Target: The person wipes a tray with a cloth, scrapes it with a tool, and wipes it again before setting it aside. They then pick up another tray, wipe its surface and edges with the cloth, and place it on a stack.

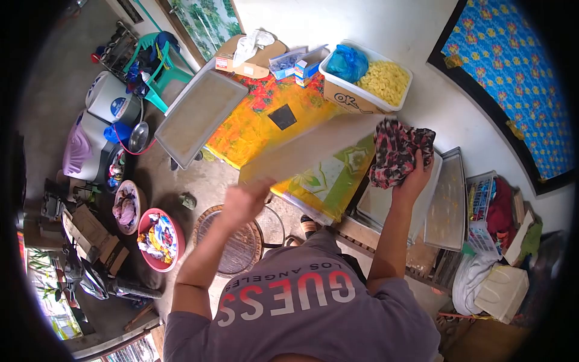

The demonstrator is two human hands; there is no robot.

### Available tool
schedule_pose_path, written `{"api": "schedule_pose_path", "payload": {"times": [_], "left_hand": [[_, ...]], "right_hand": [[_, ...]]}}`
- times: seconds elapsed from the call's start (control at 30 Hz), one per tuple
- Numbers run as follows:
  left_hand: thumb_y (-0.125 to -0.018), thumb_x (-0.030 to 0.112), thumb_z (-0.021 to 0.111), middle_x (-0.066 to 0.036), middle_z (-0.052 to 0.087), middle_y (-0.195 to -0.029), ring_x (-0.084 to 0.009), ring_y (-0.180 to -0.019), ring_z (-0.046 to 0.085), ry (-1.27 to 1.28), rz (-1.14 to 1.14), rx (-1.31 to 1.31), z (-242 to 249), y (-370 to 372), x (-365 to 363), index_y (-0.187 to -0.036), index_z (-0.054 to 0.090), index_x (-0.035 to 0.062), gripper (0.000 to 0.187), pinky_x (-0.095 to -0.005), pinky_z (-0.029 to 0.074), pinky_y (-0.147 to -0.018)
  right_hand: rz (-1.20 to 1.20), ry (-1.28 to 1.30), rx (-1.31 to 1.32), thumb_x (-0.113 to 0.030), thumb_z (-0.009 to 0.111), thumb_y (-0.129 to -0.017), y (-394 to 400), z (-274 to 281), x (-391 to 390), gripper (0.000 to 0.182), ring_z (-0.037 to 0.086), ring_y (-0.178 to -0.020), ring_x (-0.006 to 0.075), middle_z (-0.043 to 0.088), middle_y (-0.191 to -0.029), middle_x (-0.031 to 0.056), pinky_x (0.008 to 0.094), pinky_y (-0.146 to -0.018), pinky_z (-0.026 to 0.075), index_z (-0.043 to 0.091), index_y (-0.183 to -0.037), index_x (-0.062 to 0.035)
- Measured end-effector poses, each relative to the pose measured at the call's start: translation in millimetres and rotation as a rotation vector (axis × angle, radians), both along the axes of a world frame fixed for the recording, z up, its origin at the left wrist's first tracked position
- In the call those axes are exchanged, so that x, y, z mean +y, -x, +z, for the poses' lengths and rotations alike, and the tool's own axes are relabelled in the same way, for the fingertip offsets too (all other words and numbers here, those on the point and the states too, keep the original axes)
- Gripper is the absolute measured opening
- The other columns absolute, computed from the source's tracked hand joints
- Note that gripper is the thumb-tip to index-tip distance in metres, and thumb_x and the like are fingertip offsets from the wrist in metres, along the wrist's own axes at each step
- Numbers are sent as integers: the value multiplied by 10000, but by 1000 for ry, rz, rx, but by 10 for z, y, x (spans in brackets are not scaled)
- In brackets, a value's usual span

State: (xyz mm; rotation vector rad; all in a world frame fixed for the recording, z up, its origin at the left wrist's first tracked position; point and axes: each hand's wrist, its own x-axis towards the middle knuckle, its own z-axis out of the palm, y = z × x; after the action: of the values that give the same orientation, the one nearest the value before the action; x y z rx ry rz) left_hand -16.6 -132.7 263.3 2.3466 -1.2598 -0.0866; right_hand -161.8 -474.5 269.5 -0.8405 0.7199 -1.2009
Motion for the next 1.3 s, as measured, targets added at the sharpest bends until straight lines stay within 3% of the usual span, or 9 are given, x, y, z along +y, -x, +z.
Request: {"api": "schedule_pose_path", "payload": {"times": [0.17,0.27,0.37,0.4,0.43,0.5,0.77,0.93,1.3], "left_hand": [[-840,250,564,-123,688,-941,-330,-815,661,-109,162,292,645,-879,-36,-1100,674,143,302,-442,515,-742],[-865,318,531,-159,685,-924,-337,-845,663,5,200,58,683,-1226,-101,-1122,667,154,334,-457,510,-764],[-899,393,496,-191,678,-843,-354,-831,663,-20,275,-114,701,-1197,-378,-1063,668,150,341,-475,506,-760],[-907,419,486,-182,676,-823,-355,-813,661,-64,326,-128,716,-1172,-467,-1042,675,161,347,-464,506,-735],[-916,445,476,-174,673,-803,-357,-796,658,-106,374,-142,728,-1136,-555,-1021,682,172,357,-454,506,-709],[-924,487,464,-155,664,-756,-356,-753,653,-123,425,-183,687,-1139,-617,-974,687,178,384,-445,503,-663],[-860,370,649,-101,603,-578,-310,-538,608,140,349,-455,478,-1306,-355,-744,663,113,282,-401,453,-502],[-838,321,686,-97,596,-575,-304,-491,583,241,317,-530,368,-1430,-243,-721,651,103,250,-387,429,-463],[-842,329,687,-112,517,-503,-328,-456,545,183,271,-536,383,-1500,-381,-650,608,104,307,-407,406,-439]], "right_hand": [[47,344,236,-111,612,-905,-517,-289,277,417,584,-1038,189,581,-1188,119,325,-908,476,492,-1288,3],[300,428,180,-95,604,-918,-1061,-600,948,462,527,-1121,192,467,-1324,115,321,-961,455,449,-1349,-26],[429,473,-174,-150,573,-928,-1736,-840,1738,434,473,-1209,297,392,-1390,186,413,-1000,443,455,-1328,-28],[250,932,148,-264,576,-918,-1928,-890,1829,541,431,-1249,396,345,-1422,251,490,-1066,345,418,-1362,1],[329,999,238,-335,562,-904,-2026,-713,1988,640,350,-1296,479,299,-1440,293,529,-1110,242,373,-1388,39],[143,1125,308,-313,560,-896,-2402,-901,2222,650,225,-1365,503,279,-1454,289,595,-1113,198,364,-1392,59],[-73,795,265,-380,520,-902,-2633,-309,1621,652,215,-1391,454,261,-1489,253,601,-1127,102,370,-1436,-37],[-218,654,202,-294,465,-956,-2767,-64,900,561,244,-1390,409,273,-1485,252,558,-1132,123,365,-1422,3],[-414,298,157,-234,455,-986,-2743,-1096,572,511,360,-1326,369,348,-1435,262,457,-1110,271,364,-1383,74]]}}
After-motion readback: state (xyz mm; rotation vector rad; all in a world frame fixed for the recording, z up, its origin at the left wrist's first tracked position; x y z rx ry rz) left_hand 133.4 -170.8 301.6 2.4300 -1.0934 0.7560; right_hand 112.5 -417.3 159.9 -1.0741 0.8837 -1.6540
